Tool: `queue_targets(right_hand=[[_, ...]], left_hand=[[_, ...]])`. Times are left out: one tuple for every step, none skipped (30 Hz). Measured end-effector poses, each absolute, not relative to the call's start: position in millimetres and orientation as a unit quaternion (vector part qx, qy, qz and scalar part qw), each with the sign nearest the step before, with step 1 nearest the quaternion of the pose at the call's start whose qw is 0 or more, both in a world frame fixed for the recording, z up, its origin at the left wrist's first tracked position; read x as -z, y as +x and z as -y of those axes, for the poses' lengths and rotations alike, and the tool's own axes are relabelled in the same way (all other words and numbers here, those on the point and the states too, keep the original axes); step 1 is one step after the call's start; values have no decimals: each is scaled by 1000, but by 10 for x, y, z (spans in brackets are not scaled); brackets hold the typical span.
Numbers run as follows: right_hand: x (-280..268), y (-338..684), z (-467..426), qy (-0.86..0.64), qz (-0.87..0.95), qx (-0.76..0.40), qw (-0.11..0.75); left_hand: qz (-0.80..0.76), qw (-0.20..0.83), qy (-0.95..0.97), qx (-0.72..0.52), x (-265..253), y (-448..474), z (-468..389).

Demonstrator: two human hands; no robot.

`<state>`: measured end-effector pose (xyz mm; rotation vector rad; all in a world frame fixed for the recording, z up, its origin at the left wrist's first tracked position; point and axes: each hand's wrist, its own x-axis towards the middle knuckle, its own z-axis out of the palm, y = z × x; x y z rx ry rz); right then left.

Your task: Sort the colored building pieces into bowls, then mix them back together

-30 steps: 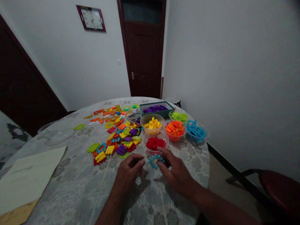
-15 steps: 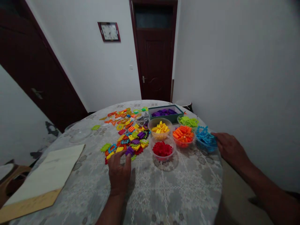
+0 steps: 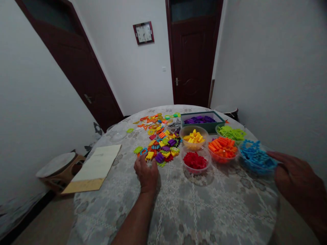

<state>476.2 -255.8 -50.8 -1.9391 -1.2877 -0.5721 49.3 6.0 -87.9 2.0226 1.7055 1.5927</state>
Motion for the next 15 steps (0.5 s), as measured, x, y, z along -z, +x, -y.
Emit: queue_targets(right_hand=[[488, 4560, 2552, -749, 501, 211, 379], [479, 4343, 2535, -732, 522, 195, 392], [477, 4118, 2505, -707, 556, 173, 401], [479, 3889, 2464, -675, 600, 148, 404], [480, 3661, 2414, -635, 647, 123, 404], [477, 3440, 2358, -597, 692, 92, 396], [469, 3229, 2298, -563, 730, 58, 384], [457, 3035, 2237, -536, 758, 24, 371], [444, 2860, 2174, -516, 782, -12, 349], [434, 2707, 2110, -500, 801, -45, 327], [430, 2575, 2046, -489, 814, -73, 304], [437, 2465, 1982, -479, 826, -97, 283], [456, 2373, 1917, -470, 834, -115, 266], [487, 2296, 1853, -461, 841, -129, 252], [529, 2232, 1792, -452, 847, -140, 242]], left_hand=[[-564, 29, 643, -516, 902, 494, -72], [-574, 36, 635, -516, 926, 494, -83], [-583, 46, 629, -513, 949, 493, -94], [-590, 58, 625, -507, 970, 492, -102], [-597, 70, 624, -500, 986, 490, -109], [-602, 81, 623, -494, 998, 486, -113], [-605, 89, 622, -488, 1003, 483, -115], [-606, 95, 623, -485, 1004, 479, -115], [-605, 98, 625, -484, 1001, 476, -114], [-601, 99, 627, -486, 994, 474, -111], [-597, 98, 629, -488, 986, 472, -107], [-592, 97, 632, -491, 979, 471, -102], [-588, 96, 634, -493, 973, 470, -97], [-586, 96, 635, -494, 969, 468, -92], [-586, 98, 635, -494, 967, 466, -87]])
